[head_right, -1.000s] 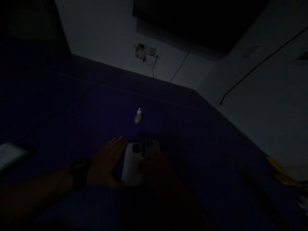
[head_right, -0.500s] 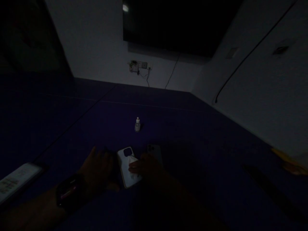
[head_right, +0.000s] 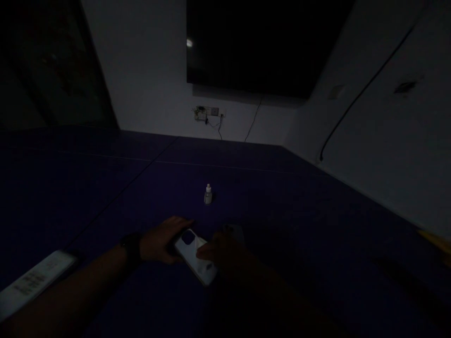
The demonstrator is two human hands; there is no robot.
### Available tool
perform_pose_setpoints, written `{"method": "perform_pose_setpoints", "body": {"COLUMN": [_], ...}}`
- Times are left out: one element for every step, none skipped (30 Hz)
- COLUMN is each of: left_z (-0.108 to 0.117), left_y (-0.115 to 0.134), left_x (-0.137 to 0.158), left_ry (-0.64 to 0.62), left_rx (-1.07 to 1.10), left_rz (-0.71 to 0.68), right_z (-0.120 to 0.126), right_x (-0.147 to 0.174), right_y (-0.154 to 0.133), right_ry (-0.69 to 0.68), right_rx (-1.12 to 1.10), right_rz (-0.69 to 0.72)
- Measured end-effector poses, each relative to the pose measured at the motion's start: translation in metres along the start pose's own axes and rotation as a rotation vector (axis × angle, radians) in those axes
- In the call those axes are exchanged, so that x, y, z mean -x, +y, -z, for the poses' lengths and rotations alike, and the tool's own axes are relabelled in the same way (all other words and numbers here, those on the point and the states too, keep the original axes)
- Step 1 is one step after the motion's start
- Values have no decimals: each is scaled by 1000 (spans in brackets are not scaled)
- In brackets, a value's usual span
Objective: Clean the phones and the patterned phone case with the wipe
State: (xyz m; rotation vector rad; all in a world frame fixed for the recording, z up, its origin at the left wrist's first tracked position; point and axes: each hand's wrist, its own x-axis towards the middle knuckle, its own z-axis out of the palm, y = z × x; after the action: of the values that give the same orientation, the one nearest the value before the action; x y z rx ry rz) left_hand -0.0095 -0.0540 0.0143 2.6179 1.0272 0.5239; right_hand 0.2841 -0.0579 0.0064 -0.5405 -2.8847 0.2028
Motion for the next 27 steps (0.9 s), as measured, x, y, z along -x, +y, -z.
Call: {"method": "perform_pose_setpoints", "body": {"left_z": [1, 2, 2, 1, 0, -1, -2, -2, -2, -1, 0, 2, 3, 4, 4, 4, 3, 2, 1, 0, -2, -2, -3, -3, -3, -4, -3], "left_y": [0, -1, -1, -1, -1, -1, 0, 0, 1, 1, 2, 2, 2, 2, 1, 0, -1, -2, -3, -4, -5, -6, -7, -8, -9, -10, -10], "left_x": [0, 1, 1, 1, 2, 3, 5, 7, 10, 13, 17, 20, 23, 25, 26, 27, 27, 27, 26, 26, 26, 26, 26, 25, 25, 25, 25], "left_ry": [17, 35, 54, 73, 93, 112, 127, 137, 141, 143, 139, 137, 136, 136, 136, 135, 134, 131, 125, 117, 107, 96, 87, 81, 77, 73, 71], "left_rx": [-6, -14, -22, -30, -37, -43, -47, -47, -44, -39, -33, -28, -24, -20, -17, -13, -10, -8, -5, -3, -2, -1, 0, 0, -1, -3, -4], "left_rz": [28, 59, 92, 124, 154, 178, 194, 202, 203, 200, 194, 192, 191, 191, 191, 189, 186, 182, 176, 171, 168, 166, 166, 169, 172, 174, 176], "right_z": [4, 8, 11, 15, 18, 20, 23, 25, 26, 28, 28, 29, 28, 27, 24, 22, 18, 15, 12, 10, 9, 9, 9, 10, 12, 13, 14], "right_x": [0, 1, 1, 0, -2, -5, -8, -13, -19, -26, -33, -40, -46, -52, -57, -60, -62, -64, -64, -64, -65, -65, -66, -68, -70, -73, -76], "right_y": [1, 1, 1, 1, 1, 1, 0, 0, -2, -3, -6, -8, -11, -13, -15, -17, -17, -17, -17, -16, -16, -16, -17, -19, -21, -25, -28], "right_ry": [47, 85, 115, 131, 144, 149, 154, 158, 161, 158, 146, 124, 100, 73, 48, 28, 10, -11, -32, -48, -61, -78, -97, -110, -115, -114, -106], "right_rx": [-16, -37, -56, -68, -74, -76, -79, -85, -94, -105, -113, -115, -107, -98, -87, -74, -60, -44, -26, -7, 11, 26, 39, 50, 62, 75, 87], "right_rz": [1, 3, -13, -44, -70, -87, -91, -88, -86, -85, -96, -100, -105, -98, -80, -60, -39, -21, -12, -13, -18, -19, -13, -7, -6, -7, -12]}}
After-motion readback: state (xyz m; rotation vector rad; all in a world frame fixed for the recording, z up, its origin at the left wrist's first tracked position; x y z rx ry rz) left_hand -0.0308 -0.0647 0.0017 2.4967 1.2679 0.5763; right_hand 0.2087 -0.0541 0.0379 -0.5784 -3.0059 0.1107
